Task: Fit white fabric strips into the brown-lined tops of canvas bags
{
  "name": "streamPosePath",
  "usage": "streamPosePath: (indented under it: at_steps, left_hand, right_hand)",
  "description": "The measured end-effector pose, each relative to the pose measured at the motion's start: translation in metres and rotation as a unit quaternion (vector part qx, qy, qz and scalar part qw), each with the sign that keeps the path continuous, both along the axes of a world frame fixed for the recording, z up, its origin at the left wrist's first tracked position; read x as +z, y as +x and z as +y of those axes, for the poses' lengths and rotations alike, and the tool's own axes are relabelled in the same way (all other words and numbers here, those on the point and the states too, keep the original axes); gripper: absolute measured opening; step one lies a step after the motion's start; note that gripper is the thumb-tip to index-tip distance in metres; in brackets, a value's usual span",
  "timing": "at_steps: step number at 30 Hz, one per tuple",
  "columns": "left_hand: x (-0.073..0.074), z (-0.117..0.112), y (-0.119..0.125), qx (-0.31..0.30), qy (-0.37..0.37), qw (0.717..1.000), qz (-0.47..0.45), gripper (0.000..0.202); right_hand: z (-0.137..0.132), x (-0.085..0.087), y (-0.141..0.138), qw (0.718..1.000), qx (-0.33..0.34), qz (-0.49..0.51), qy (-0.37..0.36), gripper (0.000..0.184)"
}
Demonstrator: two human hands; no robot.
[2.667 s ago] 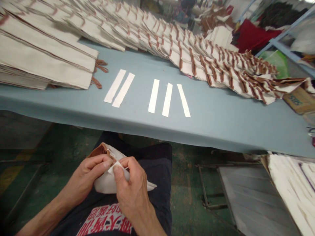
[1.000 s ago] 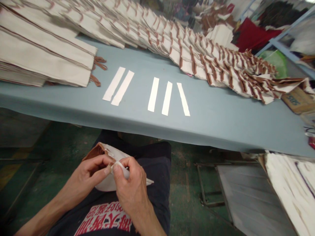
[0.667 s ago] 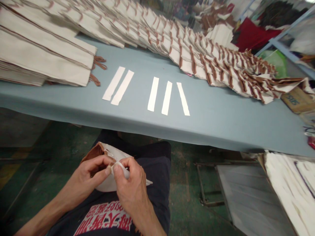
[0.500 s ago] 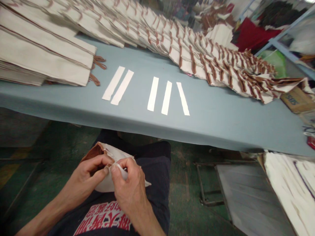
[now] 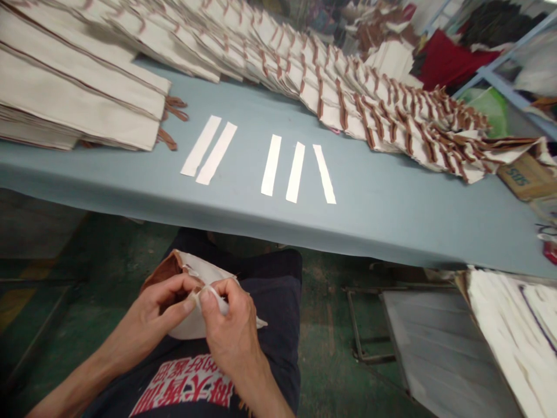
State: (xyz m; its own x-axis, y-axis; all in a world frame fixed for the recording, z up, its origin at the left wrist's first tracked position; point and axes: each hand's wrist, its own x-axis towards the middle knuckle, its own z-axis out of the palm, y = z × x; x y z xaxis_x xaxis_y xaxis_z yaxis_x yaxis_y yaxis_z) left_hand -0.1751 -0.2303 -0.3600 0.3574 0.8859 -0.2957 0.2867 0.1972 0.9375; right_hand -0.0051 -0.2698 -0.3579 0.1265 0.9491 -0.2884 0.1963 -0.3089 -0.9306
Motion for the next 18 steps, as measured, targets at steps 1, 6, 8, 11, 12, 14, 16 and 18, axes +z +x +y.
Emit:
streamPosePath:
  at_steps: [1, 6, 8, 11, 12, 14, 16, 18]
  left_hand:
    - [-0.0005, 0.0000, 0.0004, 0.002, 0.000, 1.000, 0.002, 0.035]
    - [-0.0013, 0.0006, 0.0013, 0.001, -0.004, 1.000, 0.001, 0.035]
    - [-0.0010, 0.0004, 0.0009, 0.000, -0.005, 1.000, 0.001, 0.034]
    - [-0.0003, 0.0007, 0.0010, 0.001, -0.005, 1.000, 0.004, 0.034]
    - [-0.0002, 0.0011, 0.0014, 0.001, -0.006, 1.000, 0.006, 0.034]
    - [-0.0004, 0.0020, 0.0023, 0.000, -0.008, 1.000, 0.010, 0.035]
    - [-0.0009, 0.0026, 0.0031, 0.000, -0.009, 1.000, 0.016, 0.034]
    - [-0.0017, 0.0022, 0.0032, 0.003, -0.008, 1.000, 0.021, 0.034]
  right_hand:
    - [-0.0001, -0.0005, 0.0002, 1.000, 0.000, 0.000, -0.002, 0.031]
    - [-0.0002, -0.0021, 0.0003, 1.000, 0.001, 0.004, 0.000, 0.032]
    - [0.0001, -0.0019, 0.0004, 1.000, 0.001, 0.009, -0.001, 0.033]
    - [0.0004, -0.0017, 0.0007, 1.000, 0.005, 0.013, -0.007, 0.034]
    - [0.0004, -0.0018, 0.0008, 1.000, 0.006, 0.013, -0.010, 0.034]
    - [0.0002, -0.0025, 0.0008, 1.000, 0.006, 0.011, -0.014, 0.034]
    - [-0.0001, -0.0034, 0.0009, 1.000, 0.008, 0.010, -0.018, 0.035]
    - [-0.0005, -0.0044, 0.0009, 1.000, 0.010, 0.012, -0.022, 0.035]
